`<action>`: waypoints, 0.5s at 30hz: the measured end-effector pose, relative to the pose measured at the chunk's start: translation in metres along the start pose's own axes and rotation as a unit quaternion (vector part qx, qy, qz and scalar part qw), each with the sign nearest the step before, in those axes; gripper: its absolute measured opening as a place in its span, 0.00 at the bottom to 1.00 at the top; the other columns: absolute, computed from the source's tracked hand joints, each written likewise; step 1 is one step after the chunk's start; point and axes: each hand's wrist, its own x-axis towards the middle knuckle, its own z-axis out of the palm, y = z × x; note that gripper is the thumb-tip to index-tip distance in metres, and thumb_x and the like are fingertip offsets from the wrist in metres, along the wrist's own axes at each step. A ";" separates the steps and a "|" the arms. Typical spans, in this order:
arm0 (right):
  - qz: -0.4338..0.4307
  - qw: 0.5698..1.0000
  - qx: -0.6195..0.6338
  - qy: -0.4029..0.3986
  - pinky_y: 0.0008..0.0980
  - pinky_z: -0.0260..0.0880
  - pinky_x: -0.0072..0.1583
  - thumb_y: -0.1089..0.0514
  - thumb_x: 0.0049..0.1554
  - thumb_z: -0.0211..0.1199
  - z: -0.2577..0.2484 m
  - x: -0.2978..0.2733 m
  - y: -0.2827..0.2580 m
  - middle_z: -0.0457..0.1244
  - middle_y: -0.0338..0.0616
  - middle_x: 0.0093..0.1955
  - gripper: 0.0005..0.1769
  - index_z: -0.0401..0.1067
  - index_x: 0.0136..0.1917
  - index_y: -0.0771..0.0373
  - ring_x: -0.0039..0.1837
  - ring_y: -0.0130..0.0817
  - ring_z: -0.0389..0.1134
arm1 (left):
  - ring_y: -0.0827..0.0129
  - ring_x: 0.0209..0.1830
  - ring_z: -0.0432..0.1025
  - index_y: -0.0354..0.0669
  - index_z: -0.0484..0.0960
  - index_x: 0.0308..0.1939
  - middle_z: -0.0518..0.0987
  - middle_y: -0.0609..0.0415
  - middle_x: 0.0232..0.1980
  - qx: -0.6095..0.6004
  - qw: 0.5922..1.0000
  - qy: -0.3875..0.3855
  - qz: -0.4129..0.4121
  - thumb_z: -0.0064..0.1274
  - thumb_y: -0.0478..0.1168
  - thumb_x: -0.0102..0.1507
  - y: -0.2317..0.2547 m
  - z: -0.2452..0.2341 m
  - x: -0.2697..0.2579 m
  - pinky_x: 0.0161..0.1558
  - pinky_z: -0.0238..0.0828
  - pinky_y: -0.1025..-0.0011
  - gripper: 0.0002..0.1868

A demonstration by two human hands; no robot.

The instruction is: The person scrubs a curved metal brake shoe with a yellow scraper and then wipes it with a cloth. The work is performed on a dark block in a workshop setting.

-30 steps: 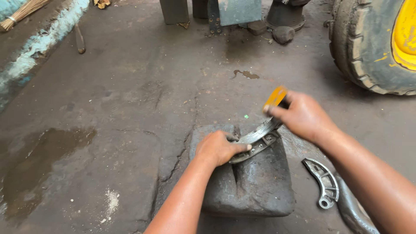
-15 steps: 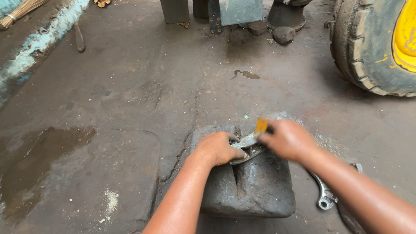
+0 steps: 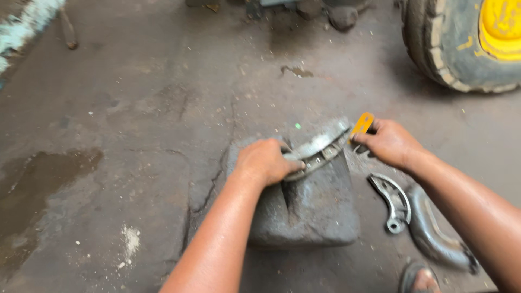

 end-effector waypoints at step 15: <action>-0.102 0.942 -0.262 -0.181 0.42 0.69 0.61 0.45 0.55 0.69 0.020 -0.044 -0.048 0.71 0.47 0.57 0.25 0.76 0.62 0.58 0.59 0.40 0.72 | 0.58 0.38 0.86 0.61 0.83 0.55 0.89 0.53 0.41 -0.119 0.976 0.153 -0.095 0.57 0.53 0.54 0.012 -0.081 -0.059 0.41 0.80 0.57 0.24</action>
